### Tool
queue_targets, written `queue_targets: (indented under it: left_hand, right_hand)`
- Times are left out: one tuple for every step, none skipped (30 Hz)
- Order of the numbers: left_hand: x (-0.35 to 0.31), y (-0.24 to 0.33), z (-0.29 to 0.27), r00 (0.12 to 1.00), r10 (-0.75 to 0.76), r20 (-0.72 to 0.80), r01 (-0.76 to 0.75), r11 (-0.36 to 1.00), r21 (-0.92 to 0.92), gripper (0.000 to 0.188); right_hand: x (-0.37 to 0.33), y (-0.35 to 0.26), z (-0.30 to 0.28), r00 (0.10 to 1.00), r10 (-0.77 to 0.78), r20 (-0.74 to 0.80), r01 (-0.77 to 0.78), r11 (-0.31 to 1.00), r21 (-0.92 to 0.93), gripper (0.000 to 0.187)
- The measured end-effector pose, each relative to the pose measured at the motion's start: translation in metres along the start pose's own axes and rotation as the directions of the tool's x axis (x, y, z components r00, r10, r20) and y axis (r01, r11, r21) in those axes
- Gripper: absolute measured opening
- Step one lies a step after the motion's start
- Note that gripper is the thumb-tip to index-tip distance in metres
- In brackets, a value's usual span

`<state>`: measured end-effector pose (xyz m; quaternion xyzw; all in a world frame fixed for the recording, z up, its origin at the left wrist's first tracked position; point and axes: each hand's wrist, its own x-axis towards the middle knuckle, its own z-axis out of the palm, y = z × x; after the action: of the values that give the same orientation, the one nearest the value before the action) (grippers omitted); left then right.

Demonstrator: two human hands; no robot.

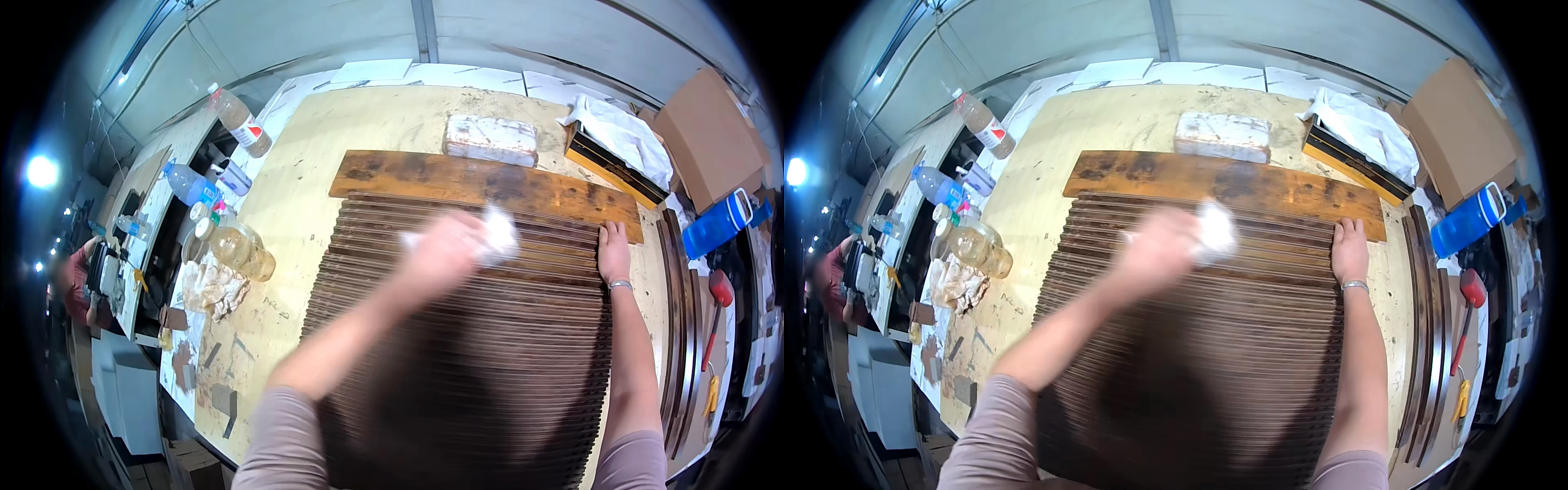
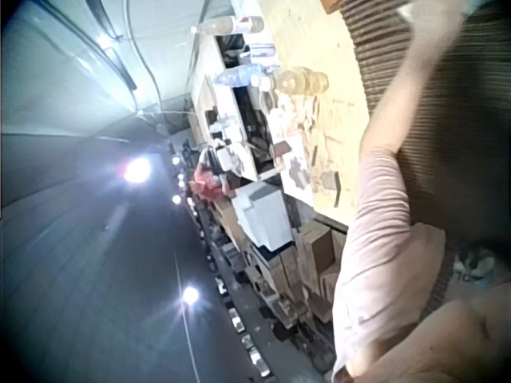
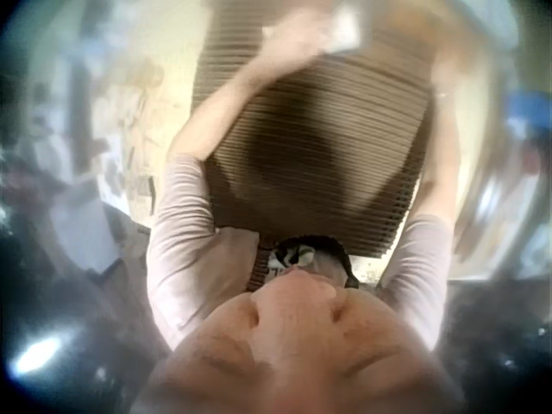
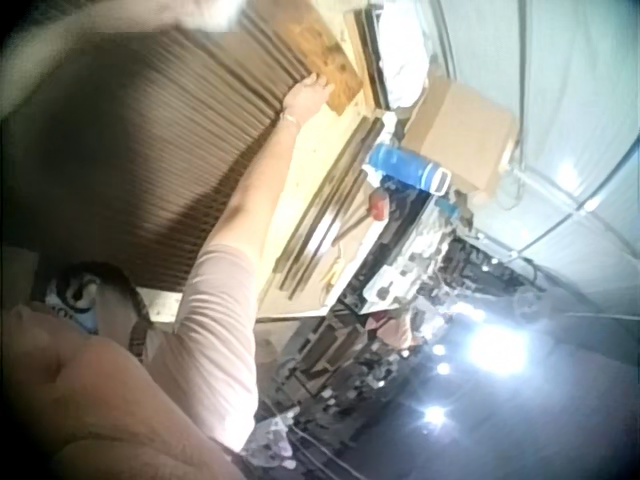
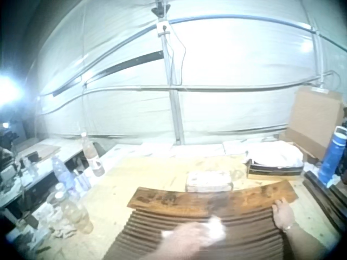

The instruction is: The person scrubs a large slatted wooden board with a small abrasive pad, then wipes it with a cloth. They flip the board over and repeat the scrubbing and wiping on the other side. The person also applies liquid from a bottle onto the cloth and continues wiping the board.

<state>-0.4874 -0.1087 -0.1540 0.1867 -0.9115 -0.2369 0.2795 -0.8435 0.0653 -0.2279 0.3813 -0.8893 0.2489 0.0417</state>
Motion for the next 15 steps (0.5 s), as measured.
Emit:
queue_targets:
  left_hand:
    - [-0.010,-0.003,0.044,0.831,0.417,0.368,-0.545,0.744,0.386,0.031]
    - [-0.014,0.028,0.045,0.840,0.378,0.388,-0.485,0.845,0.226,0.030]
    - [-0.019,0.055,0.037,0.847,0.331,0.417,-0.392,0.918,0.066,0.030]
    - [-0.027,0.037,0.039,0.881,0.331,0.338,-0.386,0.916,0.109,0.030]
    - [-0.040,0.011,0.033,0.907,0.327,0.266,-0.375,0.914,0.153,0.030]
    - [-0.046,-0.009,0.013,0.938,0.270,0.218,-0.326,0.900,0.289,0.028]
    - [-0.062,-0.041,-0.006,0.972,0.164,0.170,-0.221,0.889,0.401,0.028]
    - [-0.073,-0.058,-0.037,0.997,0.003,0.071,-0.032,0.912,0.409,0.028]
    - [-0.095,-0.081,-0.069,0.995,-0.100,-0.006,0.091,0.878,0.470,0.027]
    - [-0.121,-0.107,-0.101,0.954,-0.287,-0.084,0.281,0.764,0.581,0.028]
    - [-0.138,-0.126,-0.128,0.885,-0.393,-0.250,0.464,0.707,0.534,0.029]
    - [-0.135,-0.125,-0.148,0.731,-0.596,-0.332,0.667,0.521,0.532,0.028]
    - [-0.138,-0.117,-0.157,0.772,-0.474,-0.424,0.636,0.566,0.525,0.029]
    - [-0.129,-0.105,-0.154,0.796,-0.394,-0.460,0.591,0.672,0.447,0.029]
    - [-0.117,-0.084,-0.142,0.809,-0.324,-0.491,0.529,0.766,0.365,0.028]
  right_hand:
    - [0.000,-0.008,0.006,1.000,-0.023,-0.003,0.023,0.999,0.024,0.028]
    - [0.000,-0.001,0.006,1.000,-0.022,-0.019,0.023,0.999,0.025,0.028]
    - [-0.001,0.000,0.008,0.999,-0.028,-0.026,0.029,0.999,0.032,0.028]
    - [0.001,0.001,0.007,0.999,-0.024,-0.025,0.024,1.000,0.016,0.029]
    - [-0.001,0.001,0.008,1.000,-0.025,-0.010,0.025,1.000,0.018,0.029]
    - [0.000,0.007,0.005,1.000,-0.013,-0.011,0.014,1.000,0.011,0.029]
    - [0.002,0.008,0.001,1.000,-0.008,-0.010,0.008,1.000,0.010,0.029]
    - [0.002,0.006,-0.001,1.000,-0.008,-0.006,0.008,1.000,0.000,0.029]
    - [0.002,0.005,-0.001,1.000,-0.014,-0.011,0.014,1.000,0.002,0.029]
    - [0.002,0.001,0.010,1.000,-0.027,0.009,0.027,1.000,0.013,0.029]
    - [0.002,-0.001,0.014,0.999,-0.038,0.008,0.038,0.999,0.021,0.030]
    - [0.004,0.002,0.012,0.999,-0.044,0.004,0.044,0.997,0.066,0.031]
    - [0.006,0.007,0.013,0.998,-0.060,-0.009,0.061,0.993,0.098,0.032]
    - [0.009,0.013,0.014,0.997,-0.073,-0.027,0.076,0.990,0.122,0.032]
    - [0.005,0.021,0.013,0.996,-0.079,-0.032,0.083,0.987,0.140,0.033]
